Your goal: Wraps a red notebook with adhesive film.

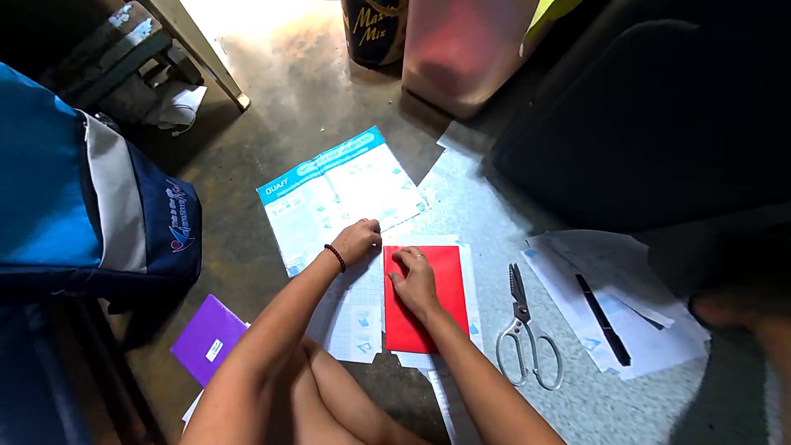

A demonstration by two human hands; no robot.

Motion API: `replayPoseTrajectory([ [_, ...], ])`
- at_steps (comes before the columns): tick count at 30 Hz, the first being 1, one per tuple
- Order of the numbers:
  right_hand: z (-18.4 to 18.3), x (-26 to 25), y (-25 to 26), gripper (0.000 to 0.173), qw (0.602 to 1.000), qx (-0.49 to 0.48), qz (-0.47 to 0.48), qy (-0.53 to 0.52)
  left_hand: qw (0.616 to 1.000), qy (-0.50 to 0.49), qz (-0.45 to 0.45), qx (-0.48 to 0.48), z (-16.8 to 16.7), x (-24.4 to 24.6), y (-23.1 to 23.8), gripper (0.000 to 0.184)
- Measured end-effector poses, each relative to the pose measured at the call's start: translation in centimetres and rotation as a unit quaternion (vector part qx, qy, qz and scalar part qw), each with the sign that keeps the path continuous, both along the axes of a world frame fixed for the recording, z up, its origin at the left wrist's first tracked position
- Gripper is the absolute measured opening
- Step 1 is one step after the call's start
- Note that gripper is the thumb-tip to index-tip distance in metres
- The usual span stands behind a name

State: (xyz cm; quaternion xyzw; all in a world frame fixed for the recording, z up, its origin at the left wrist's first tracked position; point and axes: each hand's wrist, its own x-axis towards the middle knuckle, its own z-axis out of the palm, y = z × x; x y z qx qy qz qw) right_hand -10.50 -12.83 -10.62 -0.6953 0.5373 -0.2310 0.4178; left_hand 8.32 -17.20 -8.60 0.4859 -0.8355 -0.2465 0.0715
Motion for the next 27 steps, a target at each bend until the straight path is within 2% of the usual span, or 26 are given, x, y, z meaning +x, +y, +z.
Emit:
replayPoseTrajectory([
  [5,-0.1,0.0,0.1,0.032,1.0,-0.013,-0.008,-0.01,0.998,0.02,-0.027,-0.047,-0.8,0.1,-0.2,0.011],
  [11,-0.7,-0.2,0.1,0.032,0.999,-0.015,-0.012,-0.031,0.998,-0.037,-0.058,-0.012,-0.7,-0.1,-1.1,0.016],
  [14,-0.8,-0.1,0.3,0.032,0.999,-0.023,-0.013,-0.03,0.995,-0.039,-0.076,-0.041,-1.2,0.3,-0.9,0.017],
  [18,-0.8,0.2,0.4,0.036,0.999,-0.038,-0.009,-0.012,0.989,0.006,-0.08,-0.124,-2.8,1.1,-0.1,0.014],
  [24,0.5,1.2,0.1,0.044,0.999,0.007,-0.005,0.046,0.987,0.06,-0.064,-0.136,-3.3,2.0,0.6,0.013],
  [27,1.1,2.0,0.1,0.04,0.997,0.036,-0.015,0.063,0.986,0.078,-0.048,-0.142,-3.7,2.2,0.9,0.014],
])
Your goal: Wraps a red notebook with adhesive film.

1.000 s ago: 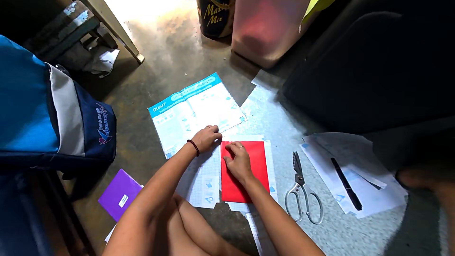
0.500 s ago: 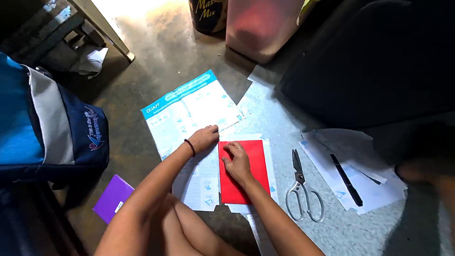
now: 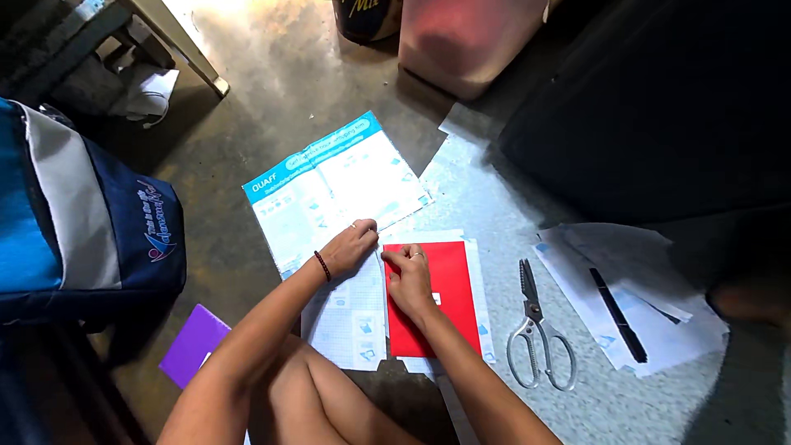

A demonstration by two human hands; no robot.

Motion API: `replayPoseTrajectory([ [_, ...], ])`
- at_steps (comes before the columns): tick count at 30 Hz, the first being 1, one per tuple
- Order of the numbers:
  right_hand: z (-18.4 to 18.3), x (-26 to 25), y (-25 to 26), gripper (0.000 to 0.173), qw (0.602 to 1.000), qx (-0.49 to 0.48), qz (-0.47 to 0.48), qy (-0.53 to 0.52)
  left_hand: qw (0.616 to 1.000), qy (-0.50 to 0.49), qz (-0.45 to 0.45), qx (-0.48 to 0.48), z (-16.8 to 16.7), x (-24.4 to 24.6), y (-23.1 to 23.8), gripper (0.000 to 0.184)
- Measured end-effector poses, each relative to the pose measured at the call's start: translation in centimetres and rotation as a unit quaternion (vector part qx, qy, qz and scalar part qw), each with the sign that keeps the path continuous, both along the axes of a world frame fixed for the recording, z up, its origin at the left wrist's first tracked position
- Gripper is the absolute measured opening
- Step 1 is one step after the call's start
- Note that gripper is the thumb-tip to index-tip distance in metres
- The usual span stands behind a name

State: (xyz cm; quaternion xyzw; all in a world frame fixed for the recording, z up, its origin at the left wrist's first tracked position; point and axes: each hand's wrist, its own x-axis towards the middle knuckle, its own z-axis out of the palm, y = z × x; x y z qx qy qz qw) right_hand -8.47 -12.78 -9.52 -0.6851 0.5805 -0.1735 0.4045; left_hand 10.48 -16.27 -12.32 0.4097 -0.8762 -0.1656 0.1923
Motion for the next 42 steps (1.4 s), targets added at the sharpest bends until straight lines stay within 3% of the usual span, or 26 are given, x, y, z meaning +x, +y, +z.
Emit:
replayPoseTrajectory([
  [10,0.6,2.3,0.3,0.017,0.997,0.014,-0.056,0.059,0.999,0.028,0.047,-0.001,0.0,-0.5,0.9,0.011],
  [13,0.7,2.6,0.1,0.018,0.995,0.027,-0.057,0.071,0.992,0.054,0.115,0.027,1.0,-1.0,1.9,0.012],
  [17,1.9,2.6,-0.8,0.019,0.989,0.111,-0.064,0.074,0.935,0.097,0.297,0.166,4.2,-3.7,5.6,0.017],
  [21,2.8,2.8,-1.3,0.017,0.983,0.159,-0.069,0.062,0.87,0.103,0.364,0.317,5.6,-5.4,7.7,0.027],
  [25,3.2,3.1,-1.5,0.015,0.976,0.188,-0.081,0.066,0.843,0.095,0.422,0.32,4.8,-6.5,8.0,0.025],
  [32,2.7,2.3,-1.1,0.021,0.985,0.157,-0.063,0.032,0.818,0.118,0.436,0.357,4.8,-6.4,7.6,0.018],
  [38,1.0,-1.1,2.3,0.023,0.998,-0.011,0.031,-0.052,0.821,0.096,0.408,0.387,4.7,-5.6,7.0,0.02],
  [42,0.1,-1.5,4.2,0.037,0.997,0.016,0.072,-0.024,0.835,0.07,0.387,0.384,4.9,-5.4,6.9,0.022],
])
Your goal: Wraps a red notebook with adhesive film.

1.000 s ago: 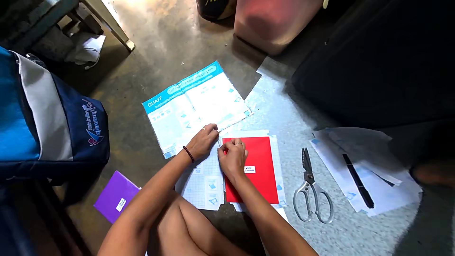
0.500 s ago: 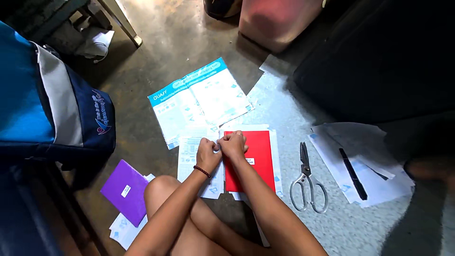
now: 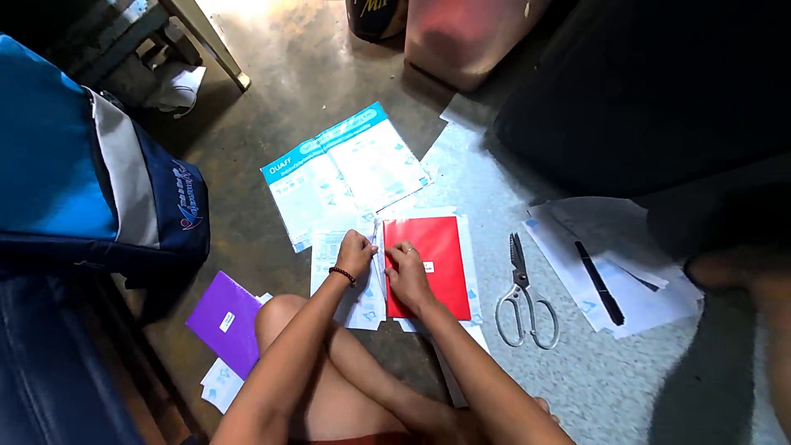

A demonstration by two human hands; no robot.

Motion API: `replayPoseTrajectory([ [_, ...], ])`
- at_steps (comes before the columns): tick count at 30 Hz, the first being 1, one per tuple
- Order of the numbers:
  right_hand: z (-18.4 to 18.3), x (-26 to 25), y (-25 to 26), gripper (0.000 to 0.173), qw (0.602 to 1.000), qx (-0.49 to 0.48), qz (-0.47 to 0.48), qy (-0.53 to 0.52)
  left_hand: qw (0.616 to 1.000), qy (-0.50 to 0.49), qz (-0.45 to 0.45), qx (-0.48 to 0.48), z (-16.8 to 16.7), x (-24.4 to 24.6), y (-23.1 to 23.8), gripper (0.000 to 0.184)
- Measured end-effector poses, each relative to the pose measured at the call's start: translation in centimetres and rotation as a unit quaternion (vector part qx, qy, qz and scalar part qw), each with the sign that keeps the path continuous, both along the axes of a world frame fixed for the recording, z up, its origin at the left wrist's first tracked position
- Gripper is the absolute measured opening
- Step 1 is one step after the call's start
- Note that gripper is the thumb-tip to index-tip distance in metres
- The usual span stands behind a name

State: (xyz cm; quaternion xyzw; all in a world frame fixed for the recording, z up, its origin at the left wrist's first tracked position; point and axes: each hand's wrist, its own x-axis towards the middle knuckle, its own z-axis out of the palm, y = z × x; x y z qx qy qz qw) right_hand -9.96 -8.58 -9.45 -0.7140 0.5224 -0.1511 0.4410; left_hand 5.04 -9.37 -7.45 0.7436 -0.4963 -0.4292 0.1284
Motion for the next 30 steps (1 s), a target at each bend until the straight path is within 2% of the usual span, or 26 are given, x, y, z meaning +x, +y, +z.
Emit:
replayPoseTrajectory([
  [8,-0.4,0.0,-0.2,0.038,1.0,0.008,0.006,0.012,0.999,-0.024,-0.032,0.007,0.7,0.4,-0.1,0.023],
  [17,-0.7,-0.1,-0.1,0.032,1.0,-0.003,0.011,0.009,0.997,-0.07,0.029,-0.035,-0.1,-1.5,2.2,0.024],
  [21,-0.6,-0.7,0.4,0.033,0.998,-0.031,0.038,0.033,0.992,-0.102,0.066,0.024,0.9,-3.5,4.1,0.026],
  [26,-0.5,-1.6,3.1,0.035,0.993,-0.065,0.084,0.06,0.989,-0.127,0.052,0.05,0.9,-5.6,6.8,0.028],
  [30,-3.3,-2.2,5.7,0.035,0.985,-0.164,0.054,0.028,0.99,-0.126,0.03,0.054,0.5,-6.0,7.1,0.031],
])
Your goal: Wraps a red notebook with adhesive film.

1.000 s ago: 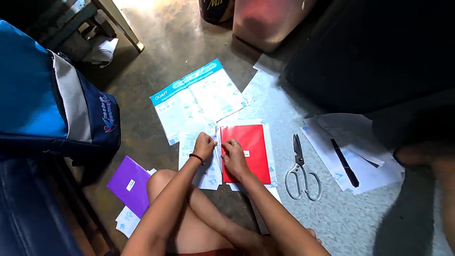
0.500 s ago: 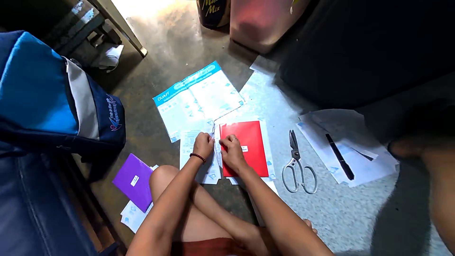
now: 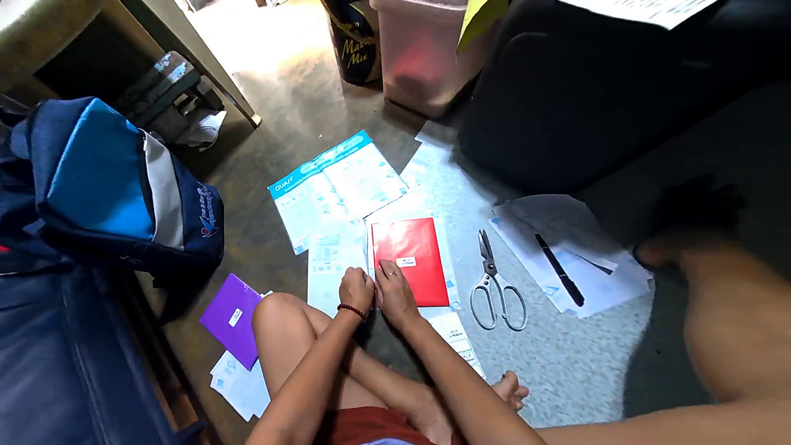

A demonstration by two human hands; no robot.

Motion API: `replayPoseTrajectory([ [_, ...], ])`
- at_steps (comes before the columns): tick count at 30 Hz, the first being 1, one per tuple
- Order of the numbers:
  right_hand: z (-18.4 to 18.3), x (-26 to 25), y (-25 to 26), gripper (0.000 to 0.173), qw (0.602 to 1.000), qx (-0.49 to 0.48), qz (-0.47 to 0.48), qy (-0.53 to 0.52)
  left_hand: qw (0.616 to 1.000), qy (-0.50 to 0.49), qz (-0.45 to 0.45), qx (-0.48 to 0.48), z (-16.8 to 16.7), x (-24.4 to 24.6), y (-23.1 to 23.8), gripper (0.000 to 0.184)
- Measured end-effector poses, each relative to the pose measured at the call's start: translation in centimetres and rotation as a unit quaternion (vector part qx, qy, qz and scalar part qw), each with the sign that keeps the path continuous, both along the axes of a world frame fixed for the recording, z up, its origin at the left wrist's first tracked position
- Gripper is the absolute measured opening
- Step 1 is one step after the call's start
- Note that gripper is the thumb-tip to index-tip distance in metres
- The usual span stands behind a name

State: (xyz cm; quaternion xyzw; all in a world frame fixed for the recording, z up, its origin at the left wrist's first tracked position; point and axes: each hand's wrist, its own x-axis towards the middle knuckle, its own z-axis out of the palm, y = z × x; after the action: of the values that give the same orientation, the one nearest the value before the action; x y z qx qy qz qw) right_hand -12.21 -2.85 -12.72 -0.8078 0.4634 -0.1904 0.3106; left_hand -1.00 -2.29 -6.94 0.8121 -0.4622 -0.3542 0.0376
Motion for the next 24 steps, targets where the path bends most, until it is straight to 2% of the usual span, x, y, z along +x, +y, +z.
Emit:
replayPoseTrajectory([
  [8,-1.2,-1.4,0.0,0.044,0.998,-0.045,0.03,0.027,1.0,0.01,-0.004,0.025,0.7,0.0,-1.2,0.029],
  [16,-2.2,-1.8,0.0,0.046,0.997,-0.065,0.029,-0.006,0.997,0.052,-0.051,0.02,0.1,2.0,-1.2,0.03],
  [24,-2.4,-1.9,0.2,0.047,0.996,-0.085,0.027,0.008,0.997,0.071,0.004,0.013,0.5,2.9,-0.8,0.025],
])
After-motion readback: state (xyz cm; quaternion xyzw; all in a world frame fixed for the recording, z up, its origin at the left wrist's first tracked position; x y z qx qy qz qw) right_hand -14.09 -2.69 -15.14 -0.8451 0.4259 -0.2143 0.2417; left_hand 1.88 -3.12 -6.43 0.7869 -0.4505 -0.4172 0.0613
